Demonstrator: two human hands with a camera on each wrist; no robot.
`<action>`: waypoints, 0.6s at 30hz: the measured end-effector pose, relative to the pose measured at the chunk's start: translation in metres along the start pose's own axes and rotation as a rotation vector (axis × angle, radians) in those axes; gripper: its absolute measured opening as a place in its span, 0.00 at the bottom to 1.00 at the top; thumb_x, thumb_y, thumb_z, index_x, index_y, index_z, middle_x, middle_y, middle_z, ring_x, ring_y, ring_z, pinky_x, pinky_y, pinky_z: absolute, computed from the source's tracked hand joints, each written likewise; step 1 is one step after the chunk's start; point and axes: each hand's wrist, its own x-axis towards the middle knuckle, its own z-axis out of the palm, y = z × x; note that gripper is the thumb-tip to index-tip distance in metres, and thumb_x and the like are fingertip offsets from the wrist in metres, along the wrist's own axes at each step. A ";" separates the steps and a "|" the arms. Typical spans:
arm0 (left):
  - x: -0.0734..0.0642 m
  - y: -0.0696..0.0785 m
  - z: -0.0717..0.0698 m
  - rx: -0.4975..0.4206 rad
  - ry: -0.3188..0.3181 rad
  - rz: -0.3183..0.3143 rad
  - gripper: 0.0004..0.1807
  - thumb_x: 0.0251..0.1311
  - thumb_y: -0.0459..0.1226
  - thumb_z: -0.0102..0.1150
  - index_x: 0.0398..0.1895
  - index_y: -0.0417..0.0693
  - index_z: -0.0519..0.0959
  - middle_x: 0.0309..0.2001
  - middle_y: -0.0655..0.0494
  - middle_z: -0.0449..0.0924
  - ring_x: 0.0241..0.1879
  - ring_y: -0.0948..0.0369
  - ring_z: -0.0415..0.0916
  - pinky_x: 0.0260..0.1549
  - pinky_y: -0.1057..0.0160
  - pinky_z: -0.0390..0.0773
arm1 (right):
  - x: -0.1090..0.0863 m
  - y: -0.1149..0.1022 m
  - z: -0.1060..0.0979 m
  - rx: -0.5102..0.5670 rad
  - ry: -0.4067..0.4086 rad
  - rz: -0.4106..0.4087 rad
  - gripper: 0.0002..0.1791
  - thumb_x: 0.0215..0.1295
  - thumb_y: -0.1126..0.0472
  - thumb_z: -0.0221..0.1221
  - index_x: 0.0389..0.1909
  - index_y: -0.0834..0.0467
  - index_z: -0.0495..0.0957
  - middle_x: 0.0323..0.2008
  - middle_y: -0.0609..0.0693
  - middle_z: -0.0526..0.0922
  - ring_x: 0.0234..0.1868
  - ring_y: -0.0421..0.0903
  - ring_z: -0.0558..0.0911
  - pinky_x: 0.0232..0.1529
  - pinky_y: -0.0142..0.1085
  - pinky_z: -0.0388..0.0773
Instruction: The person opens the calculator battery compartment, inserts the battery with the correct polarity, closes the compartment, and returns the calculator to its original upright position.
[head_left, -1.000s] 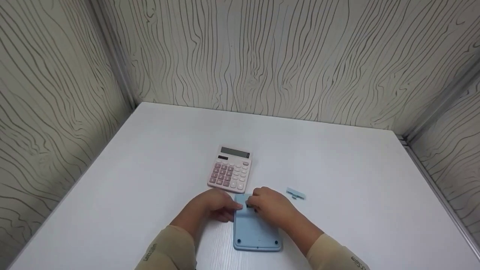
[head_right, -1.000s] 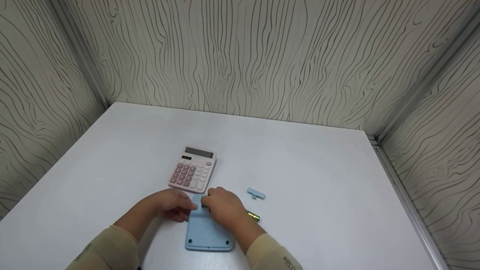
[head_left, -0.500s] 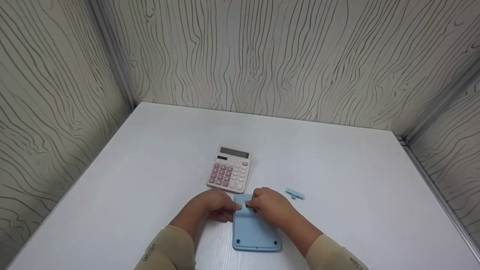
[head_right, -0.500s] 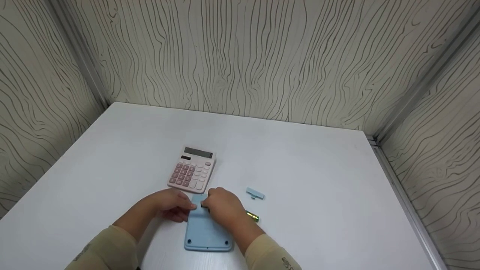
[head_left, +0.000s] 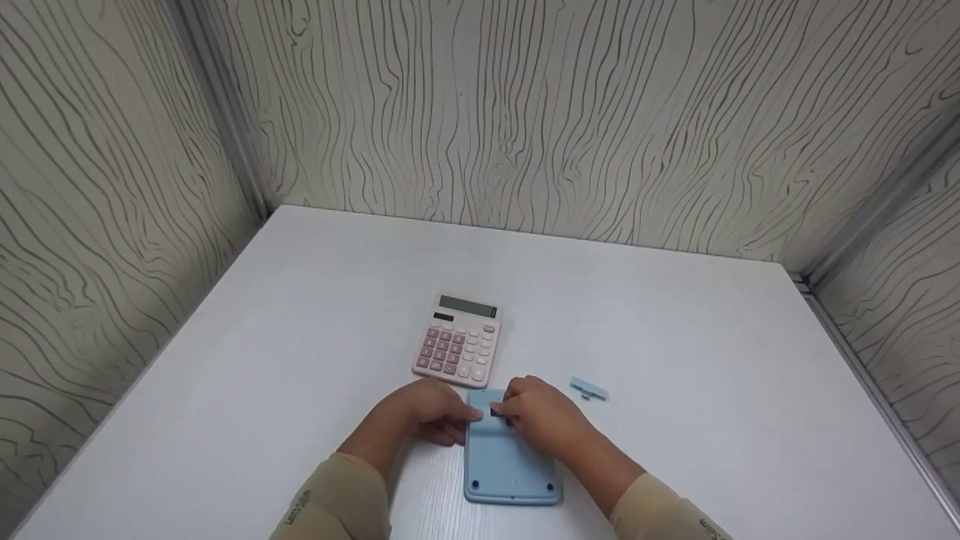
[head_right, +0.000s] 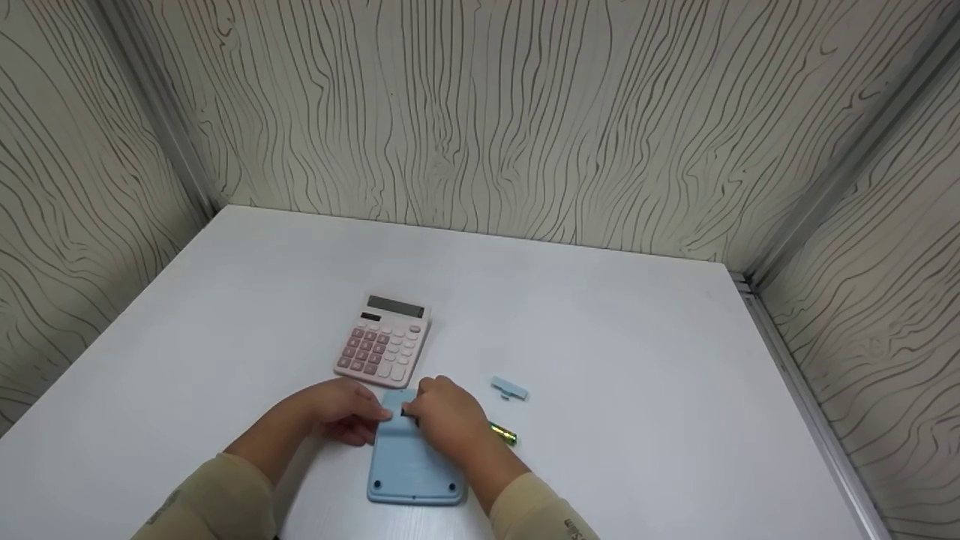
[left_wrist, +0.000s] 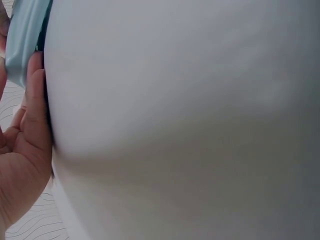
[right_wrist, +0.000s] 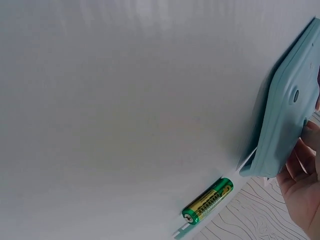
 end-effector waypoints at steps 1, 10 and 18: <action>0.000 0.000 0.000 -0.002 0.000 0.000 0.13 0.46 0.45 0.67 0.27 0.44 0.82 0.25 0.49 0.83 0.24 0.59 0.81 0.25 0.64 0.80 | 0.000 0.000 0.000 0.001 -0.002 -0.001 0.11 0.60 0.62 0.58 0.43 0.49 0.83 0.30 0.39 0.74 0.31 0.36 0.70 0.36 0.29 0.74; 0.000 -0.001 0.000 -0.039 -0.003 -0.029 0.14 0.47 0.46 0.67 0.30 0.44 0.81 0.26 0.49 0.84 0.27 0.58 0.82 0.28 0.63 0.80 | -0.003 0.001 -0.007 0.028 -0.076 -0.006 0.15 0.61 0.61 0.57 0.49 0.48 0.79 0.36 0.39 0.76 0.38 0.37 0.73 0.43 0.33 0.75; 0.001 -0.001 0.000 -0.038 -0.009 -0.028 0.15 0.47 0.46 0.67 0.30 0.44 0.82 0.26 0.48 0.84 0.27 0.58 0.82 0.28 0.64 0.80 | -0.002 0.007 -0.018 0.099 -0.134 0.003 0.13 0.60 0.57 0.58 0.47 0.49 0.80 0.39 0.39 0.79 0.44 0.40 0.76 0.49 0.39 0.74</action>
